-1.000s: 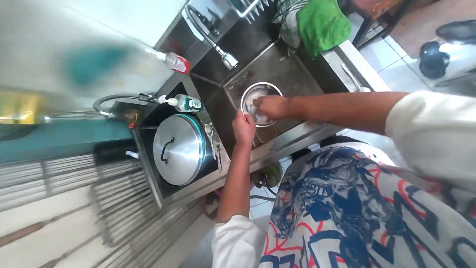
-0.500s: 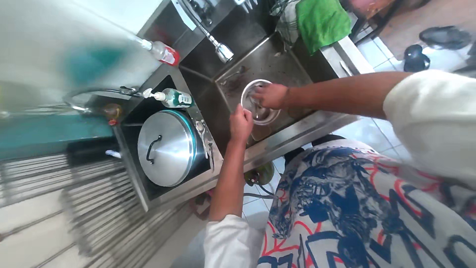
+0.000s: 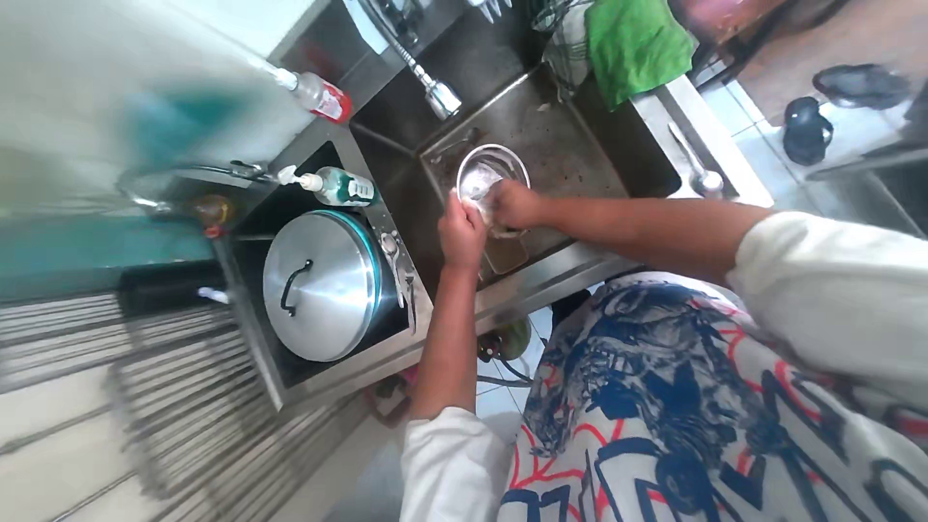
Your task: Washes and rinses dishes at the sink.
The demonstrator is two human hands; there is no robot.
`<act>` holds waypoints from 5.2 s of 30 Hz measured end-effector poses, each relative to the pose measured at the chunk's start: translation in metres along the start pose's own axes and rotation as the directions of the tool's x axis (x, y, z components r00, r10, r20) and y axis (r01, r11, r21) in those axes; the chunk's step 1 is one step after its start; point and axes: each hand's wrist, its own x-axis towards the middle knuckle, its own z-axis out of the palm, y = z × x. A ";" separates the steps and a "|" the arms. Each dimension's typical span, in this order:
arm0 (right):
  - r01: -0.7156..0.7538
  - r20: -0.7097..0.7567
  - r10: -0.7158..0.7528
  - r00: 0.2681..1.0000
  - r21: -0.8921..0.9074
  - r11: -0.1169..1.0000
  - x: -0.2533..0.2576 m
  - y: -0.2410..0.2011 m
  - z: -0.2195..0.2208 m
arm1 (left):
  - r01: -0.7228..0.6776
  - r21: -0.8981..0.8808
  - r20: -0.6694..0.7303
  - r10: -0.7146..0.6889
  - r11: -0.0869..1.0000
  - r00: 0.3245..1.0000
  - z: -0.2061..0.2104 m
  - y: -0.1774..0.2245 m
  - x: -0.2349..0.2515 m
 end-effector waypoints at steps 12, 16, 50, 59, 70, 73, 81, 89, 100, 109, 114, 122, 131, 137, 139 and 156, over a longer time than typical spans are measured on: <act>0.446 0.311 -0.329 0.892 -0.482 0.754 -0.001 -0.016 -0.024 | 0.087 -0.109 0.174 -0.067 0.990 0.983 -0.012 -0.004 0.006; 0.545 0.549 -0.207 0.810 -0.572 0.613 -0.008 -0.011 -0.035 | -0.011 -0.061 0.179 0.021 0.998 0.984 -0.019 -0.001 0.003; 0.311 0.431 0.016 0.902 -0.676 0.668 -0.002 0.002 -0.037 | 0.293 -0.021 0.245 -0.279 0.956 0.929 0.002 0.005 -0.021; -0.255 -0.244 0.290 0.925 0.164 0.953 0.017 0.011 -0.079 | 0.733 -0.603 0.666 -0.705 -0.314 0.246 0.012 -0.039 -0.037; -0.157 -0.098 0.183 0.978 0.229 0.961 0.015 0.012 -0.020 | 0.507 -0.517 0.853 -0.467 -0.690 0.235 0.019 -0.032 -0.033; -0.262 -0.046 0.261 0.964 -0.010 0.965 0.012 0.019 -0.016 | 0.467 -0.575 0.810 -0.547 -0.671 0.212 0.019 -0.040 -0.031; -0.164 -0.186 0.143 0.972 -0.102 0.981 0.098 -0.059 -0.001 | 0.611 -0.573 0.753 -0.645 -0.546 0.130 0.031 -0.056 -0.031; -0.006 -0.040 -0.008 0.999 -0.341 0.940 0.271 -0.104 0.041 | 0.672 -0.510 0.768 -0.636 -0.537 0.075 0.013 -0.065 -0.026; -0.200 0.050 0.275 0.960 -0.564 0.801 0.218 -0.133 0.036 | 0.736 -0.443 0.783 -0.621 -0.511 0.040 0.008 -0.079 -0.036; 0.036 0.586 0.099 0.805 -0.214 0.976 0.217 -0.177 0.098 | 0.764 -0.437 0.786 -0.614 -0.475 0.068 0.013 -0.070 -0.036; 0.080 0.515 0.055 0.855 -0.236 0.969 0.250 -0.157 0.108 | 0.766 -0.429 0.790 -0.610 -0.479 0.061 0.014 -0.070 -0.041; 0.078 0.353 0.059 0.934 -0.363 0.929 0.309 -0.126 0.091 | 0.747 -0.428 0.791 -0.610 -0.509 0.038 0.011 -0.078 -0.042; 0.302 0.422 -0.100 0.901 -0.443 0.844 0.283 -0.113 0.115 | 0.736 -0.433 0.795 -0.605 -0.520 0.039 0.012 -0.078 -0.036; 0.333 0.226 -0.248 0.942 -0.526 0.783 0.189 -0.156 0.060 | 0.749 -0.429 0.799 -0.599 -0.505 0.053 0.019 -0.073 -0.032; 0.325 -0.027 -0.385 0.923 -0.482 0.814 0.134 -0.163 0.004 | 0.760 -0.430 0.797 -0.600 -0.487 0.067 0.024 -0.071 -0.028; -0.310 -0.508 0.117 0.853 -0.313 0.898 0.323 -0.060 -0.154 | 0.735 -0.433 0.771 -0.636 -0.521 0.004 0.053 -0.030 -0.010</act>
